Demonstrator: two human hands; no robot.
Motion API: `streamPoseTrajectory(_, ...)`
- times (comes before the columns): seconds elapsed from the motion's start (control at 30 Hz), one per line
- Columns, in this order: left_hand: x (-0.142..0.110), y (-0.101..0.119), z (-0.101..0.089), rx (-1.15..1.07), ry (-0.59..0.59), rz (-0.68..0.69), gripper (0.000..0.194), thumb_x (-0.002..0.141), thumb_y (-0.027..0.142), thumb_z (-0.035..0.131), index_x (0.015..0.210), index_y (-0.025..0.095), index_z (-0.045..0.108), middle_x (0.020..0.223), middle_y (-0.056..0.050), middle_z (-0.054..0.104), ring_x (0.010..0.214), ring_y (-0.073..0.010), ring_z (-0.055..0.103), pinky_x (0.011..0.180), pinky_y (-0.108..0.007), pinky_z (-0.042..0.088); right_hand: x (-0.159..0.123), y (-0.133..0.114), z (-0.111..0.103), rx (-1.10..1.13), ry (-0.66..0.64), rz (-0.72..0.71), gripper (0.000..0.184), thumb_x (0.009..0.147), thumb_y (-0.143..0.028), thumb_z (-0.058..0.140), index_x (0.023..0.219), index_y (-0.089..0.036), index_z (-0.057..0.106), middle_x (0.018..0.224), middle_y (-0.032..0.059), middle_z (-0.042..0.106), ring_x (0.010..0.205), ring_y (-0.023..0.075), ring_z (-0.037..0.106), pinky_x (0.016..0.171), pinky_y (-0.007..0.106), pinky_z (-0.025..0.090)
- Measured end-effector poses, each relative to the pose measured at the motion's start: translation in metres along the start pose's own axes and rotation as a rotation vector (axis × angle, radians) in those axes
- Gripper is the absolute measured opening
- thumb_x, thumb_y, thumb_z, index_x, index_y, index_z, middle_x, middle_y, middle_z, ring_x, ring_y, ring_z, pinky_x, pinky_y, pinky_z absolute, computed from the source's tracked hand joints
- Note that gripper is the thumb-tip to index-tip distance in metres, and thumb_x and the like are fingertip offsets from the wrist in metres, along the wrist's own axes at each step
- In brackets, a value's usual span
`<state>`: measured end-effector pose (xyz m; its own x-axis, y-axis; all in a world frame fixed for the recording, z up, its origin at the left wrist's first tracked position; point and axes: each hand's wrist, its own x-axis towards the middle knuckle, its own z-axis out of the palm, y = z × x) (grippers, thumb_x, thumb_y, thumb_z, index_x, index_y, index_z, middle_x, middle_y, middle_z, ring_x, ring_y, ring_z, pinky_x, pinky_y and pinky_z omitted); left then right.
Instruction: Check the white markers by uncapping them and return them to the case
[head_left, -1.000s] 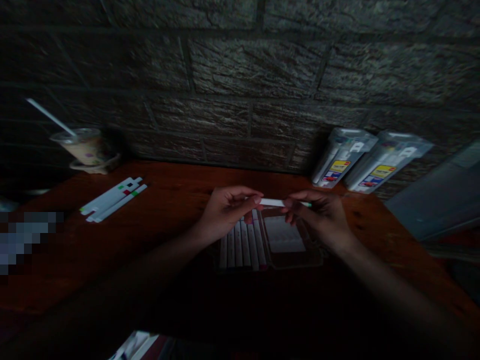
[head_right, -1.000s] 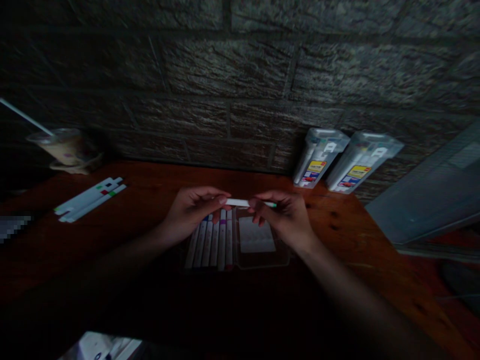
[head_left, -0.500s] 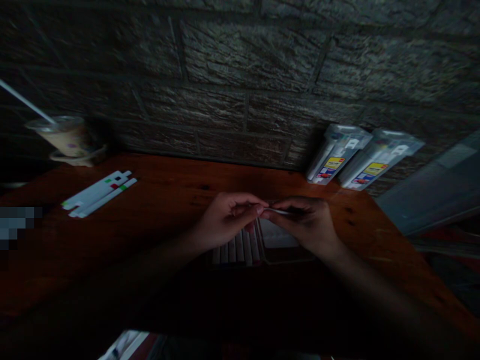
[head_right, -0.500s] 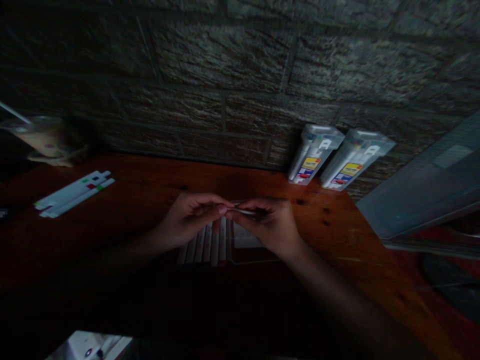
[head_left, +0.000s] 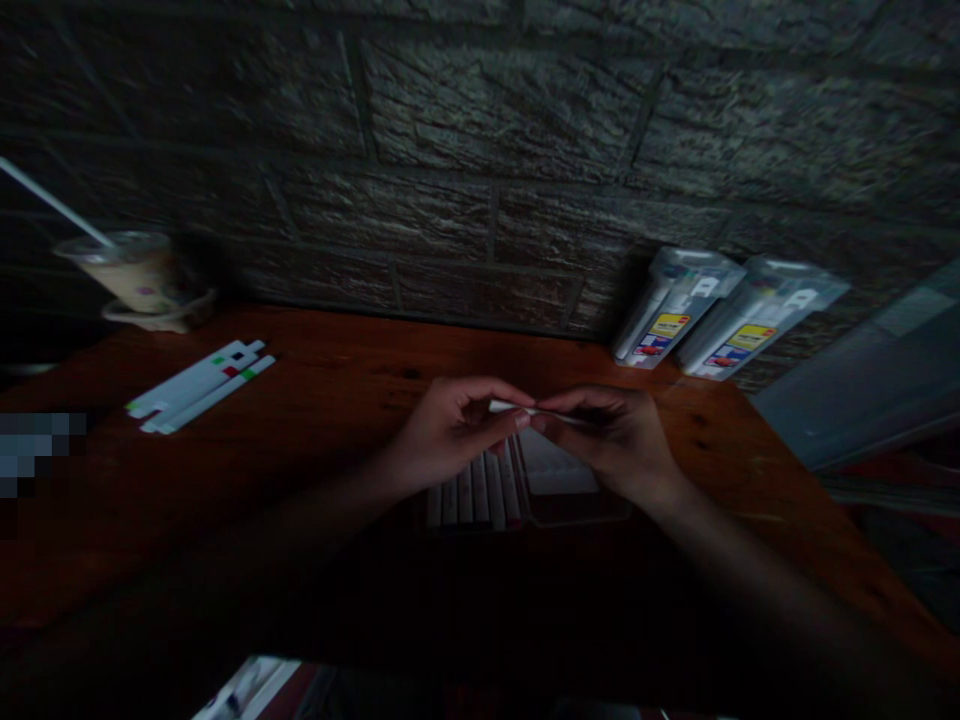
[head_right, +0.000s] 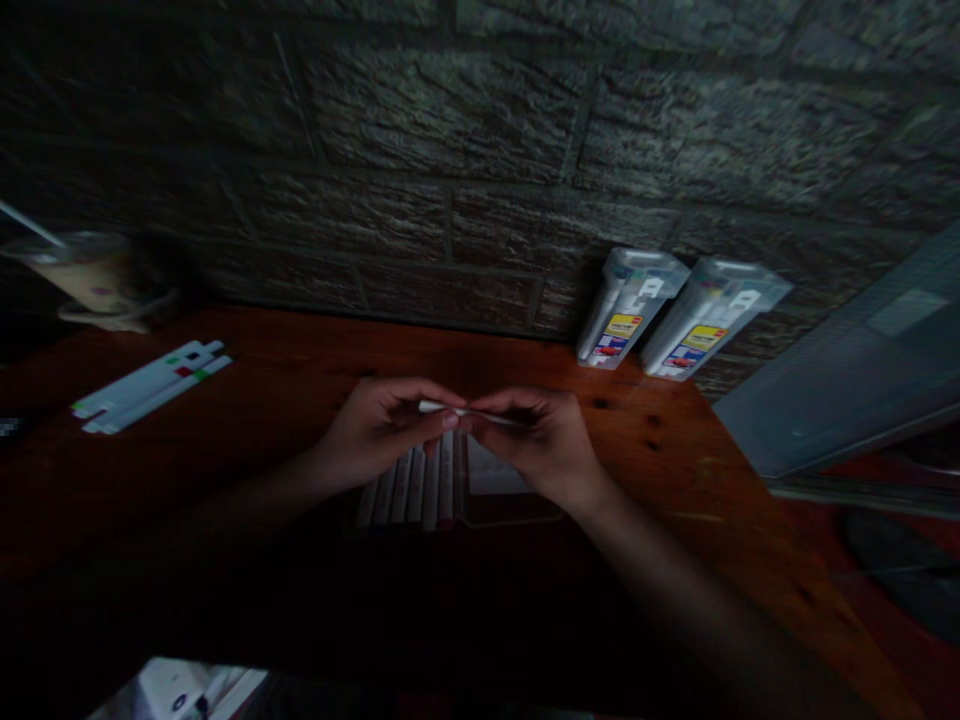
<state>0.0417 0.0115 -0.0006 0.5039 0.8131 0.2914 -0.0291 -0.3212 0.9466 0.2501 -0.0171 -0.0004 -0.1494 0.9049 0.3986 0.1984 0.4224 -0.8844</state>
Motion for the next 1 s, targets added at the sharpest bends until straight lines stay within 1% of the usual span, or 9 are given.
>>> streamPoseTrajectory(0.2, 0.004, 0.002, -0.003, -0.092, 0.046, -0.016, 0.016, 0.089, 0.027, 0.072, 0.099, 0.014, 0.075, 0.072, -0.001, 0.069, 0.056, -0.0092, 0.061, 0.054, -0.021, 0.050, 0.003, -0.005, -0.001, 0.027, 0.025, 0.038, 0.012, 0.079, -0.024, 0.084, 0.090, -0.028, 0.083, 0.088, 0.0008, 0.083, 0.076, 0.0169, 0.077, 0.076, 0.031, 0.064)
streamPoseTrajectory(0.33, 0.006, 0.004, -0.005, -0.099, 0.096, -0.014, 0.015, 0.090, 0.026, 0.070, 0.097, 0.014, 0.075, 0.066, 0.000, 0.067, 0.056, -0.0100, 0.060, 0.056, -0.023, 0.049, 0.004, -0.008, -0.001, 0.030, 0.071, 0.037, 0.011, 0.078, -0.022, 0.083, 0.086, -0.028, 0.083, 0.083, 0.0007, 0.082, 0.071, 0.0173, 0.076, 0.071, 0.032, 0.064)
streamPoseTrajectory(0.43, 0.007, 0.003, -0.007, -0.111, 0.130, -0.018, 0.013, 0.091, 0.026, 0.069, 0.095, 0.015, 0.076, 0.064, 0.000, 0.065, 0.055, -0.0098, 0.059, 0.057, -0.023, 0.048, 0.005, -0.010, -0.002, 0.034, 0.083, 0.040, 0.011, 0.077, -0.022, 0.083, 0.086, -0.028, 0.083, 0.080, 0.0006, 0.082, 0.066, 0.0165, 0.074, 0.064, 0.030, 0.062)
streamPoseTrajectory(0.53, 0.008, -0.001, -0.009, -0.195, 0.168, -0.018, 0.013, 0.090, 0.028, 0.071, 0.094, 0.017, 0.076, 0.071, -0.001, 0.068, 0.054, -0.0089, 0.058, 0.055, -0.023, 0.046, 0.006, -0.011, -0.003, 0.051, 0.103, 0.061, 0.009, 0.076, -0.024, 0.084, 0.084, -0.028, 0.084, 0.073, -0.0001, 0.079, 0.058, 0.0144, 0.069, 0.053, 0.027, 0.057)
streamPoseTrajectory(0.63, 0.010, -0.006, -0.011, -0.300, 0.198, -0.016, 0.012, 0.086, 0.028, 0.074, 0.092, 0.017, 0.076, 0.073, -0.001, 0.068, 0.053, -0.0090, 0.059, 0.052, -0.024, 0.045, 0.006, -0.012, -0.004, 0.082, 0.118, 0.081, 0.009, 0.076, -0.025, 0.084, 0.085, -0.028, 0.084, 0.070, -0.0006, 0.078, 0.050, 0.0115, 0.062, 0.043, 0.023, 0.048)
streamPoseTrajectory(0.7, 0.011, -0.008, -0.012, -0.347, 0.215, -0.025, 0.011, 0.085, 0.026, 0.075, 0.091, 0.017, 0.076, 0.073, -0.001, 0.068, 0.052, -0.0086, 0.058, 0.050, -0.023, 0.043, 0.006, -0.012, -0.005, 0.104, 0.126, 0.099, 0.009, 0.077, -0.027, 0.084, 0.085, -0.028, 0.084, 0.069, -0.0008, 0.077, 0.045, 0.0095, 0.056, 0.039, 0.022, 0.043)
streamPoseTrajectory(0.77, 0.012, -0.007, -0.012, -0.390, 0.233, -0.033, 0.010, 0.084, 0.024, 0.075, 0.089, 0.016, 0.076, 0.071, -0.001, 0.067, 0.052, -0.0081, 0.058, 0.049, -0.022, 0.042, 0.006, -0.011, -0.005, 0.131, 0.135, 0.122, 0.009, 0.076, -0.027, 0.085, 0.085, -0.028, 0.084, 0.069, -0.0010, 0.077, 0.043, 0.0083, 0.053, 0.038, 0.022, 0.040)
streamPoseTrajectory(0.87, 0.013, -0.004, -0.012, -0.446, 0.256, -0.045, 0.009, 0.083, 0.022, 0.075, 0.087, 0.015, 0.076, 0.070, -0.001, 0.067, 0.051, -0.0078, 0.058, 0.049, -0.021, 0.043, 0.006, -0.011, -0.006, 0.189, 0.143, 0.153, 0.010, 0.077, -0.028, 0.085, 0.087, -0.028, 0.084, 0.071, -0.0008, 0.078, 0.044, 0.0077, 0.053, 0.039, 0.021, 0.042)
streamPoseTrajectory(1.0, 0.013, -0.001, -0.012, -0.477, 0.283, -0.055, 0.008, 0.082, 0.021, 0.075, 0.086, 0.014, 0.075, 0.068, -0.001, 0.066, 0.050, -0.0079, 0.058, 0.048, -0.022, 0.043, 0.006, -0.012, -0.006, 0.274, 0.131, 0.170, 0.011, 0.080, -0.032, 0.083, 0.091, -0.029, 0.084, 0.077, 0.0005, 0.079, 0.048, 0.0087, 0.056, 0.044, 0.022, 0.047)
